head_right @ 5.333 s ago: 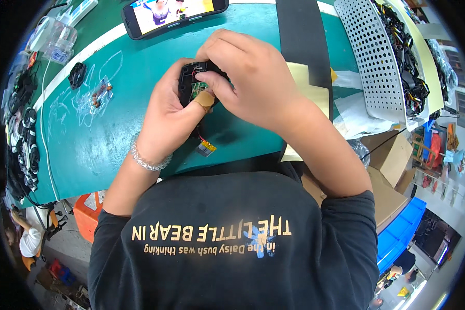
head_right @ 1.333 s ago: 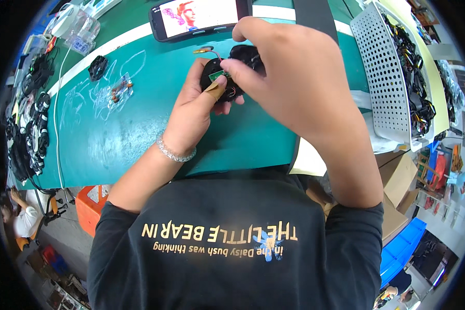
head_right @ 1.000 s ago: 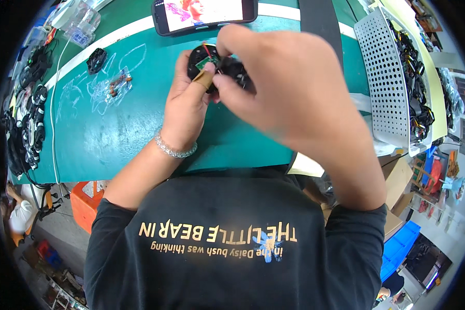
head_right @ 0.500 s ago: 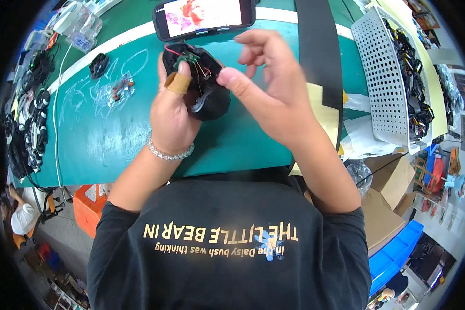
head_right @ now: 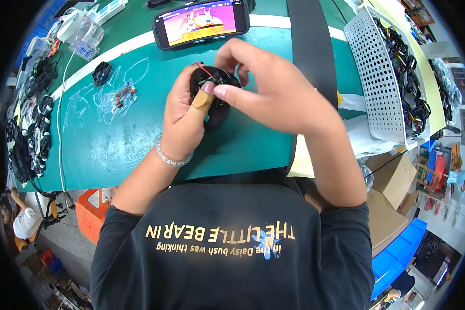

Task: The person assembles small electronic devices at a workbench. They open device casings, insert batteries, connect wires, and secure components with tape. The person handles multiple units one at a time, placing finished items into a white basket.

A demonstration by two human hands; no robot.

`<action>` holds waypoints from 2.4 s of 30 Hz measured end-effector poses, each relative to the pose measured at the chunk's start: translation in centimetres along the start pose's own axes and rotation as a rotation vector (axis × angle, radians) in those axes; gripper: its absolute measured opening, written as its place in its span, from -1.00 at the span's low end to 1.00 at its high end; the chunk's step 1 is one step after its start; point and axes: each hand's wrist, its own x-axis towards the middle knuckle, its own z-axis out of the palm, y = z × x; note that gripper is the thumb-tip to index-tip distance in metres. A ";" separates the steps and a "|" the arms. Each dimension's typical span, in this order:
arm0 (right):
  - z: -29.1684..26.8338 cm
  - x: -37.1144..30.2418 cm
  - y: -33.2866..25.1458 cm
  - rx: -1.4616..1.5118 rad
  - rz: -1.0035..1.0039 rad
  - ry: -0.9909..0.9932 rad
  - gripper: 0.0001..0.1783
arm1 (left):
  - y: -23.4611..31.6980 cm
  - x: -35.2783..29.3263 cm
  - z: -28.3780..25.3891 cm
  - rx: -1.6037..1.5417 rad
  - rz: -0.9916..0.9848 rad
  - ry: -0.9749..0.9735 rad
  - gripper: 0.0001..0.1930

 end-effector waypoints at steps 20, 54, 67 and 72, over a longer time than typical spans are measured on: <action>-3.9 1.0 -0.1 0.215 0.148 -0.105 -0.83 | 0.4 0.3 -0.2 0.419 0.294 -0.145 -0.84; -0.6 0.0 -0.1 -0.460 -0.107 0.283 -0.66 | 0.2 0.3 -0.3 0.283 0.092 0.099 -0.89; 0.2 0.2 1.0 -0.512 -0.236 0.177 -0.62 | -0.2 0.6 -1.0 0.179 -0.102 0.073 -0.84; 0.1 0.7 0.9 -0.551 -0.225 0.171 -0.75 | 0.1 0.7 -0.8 0.101 -0.126 0.077 -0.85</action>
